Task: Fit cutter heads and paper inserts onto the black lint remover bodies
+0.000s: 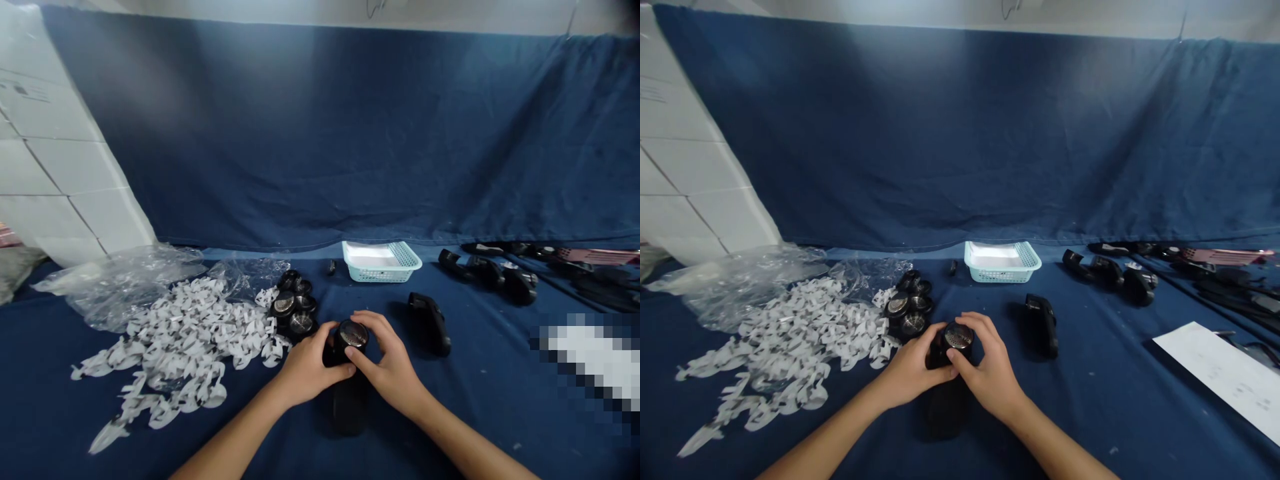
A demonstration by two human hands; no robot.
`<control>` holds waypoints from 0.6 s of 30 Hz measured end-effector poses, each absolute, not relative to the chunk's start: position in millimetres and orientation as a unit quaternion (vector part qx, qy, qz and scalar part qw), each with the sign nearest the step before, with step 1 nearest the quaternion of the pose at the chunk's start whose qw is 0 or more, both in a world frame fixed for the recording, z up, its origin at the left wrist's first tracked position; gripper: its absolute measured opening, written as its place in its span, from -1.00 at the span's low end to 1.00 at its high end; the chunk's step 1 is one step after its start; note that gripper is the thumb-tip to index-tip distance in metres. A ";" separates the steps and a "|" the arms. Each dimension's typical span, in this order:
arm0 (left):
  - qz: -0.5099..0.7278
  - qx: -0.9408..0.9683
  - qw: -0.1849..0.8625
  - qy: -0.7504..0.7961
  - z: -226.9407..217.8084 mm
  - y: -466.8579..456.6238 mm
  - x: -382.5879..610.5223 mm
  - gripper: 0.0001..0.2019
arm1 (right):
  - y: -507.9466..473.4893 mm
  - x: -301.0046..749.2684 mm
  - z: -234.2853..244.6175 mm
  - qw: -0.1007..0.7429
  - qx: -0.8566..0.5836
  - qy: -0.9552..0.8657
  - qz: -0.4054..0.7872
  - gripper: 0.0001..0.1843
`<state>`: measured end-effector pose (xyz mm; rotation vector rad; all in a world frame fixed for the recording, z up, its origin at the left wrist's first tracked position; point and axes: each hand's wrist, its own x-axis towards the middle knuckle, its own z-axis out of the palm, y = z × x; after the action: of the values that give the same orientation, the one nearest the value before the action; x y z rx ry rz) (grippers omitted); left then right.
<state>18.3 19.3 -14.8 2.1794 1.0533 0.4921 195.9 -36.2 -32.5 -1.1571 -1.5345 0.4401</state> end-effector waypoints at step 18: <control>0.175 0.854 0.287 0.396 -11.5 13.3 16.4 -0.27 | -34.0 214.5 -32.3 0.617 -0.503 -0.589 0.137 -0.75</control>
<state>16.4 13.3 -11.5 2.2825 1.0569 0.4686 214.5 -34.0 -32.3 -1.1582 -1.3567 0.3145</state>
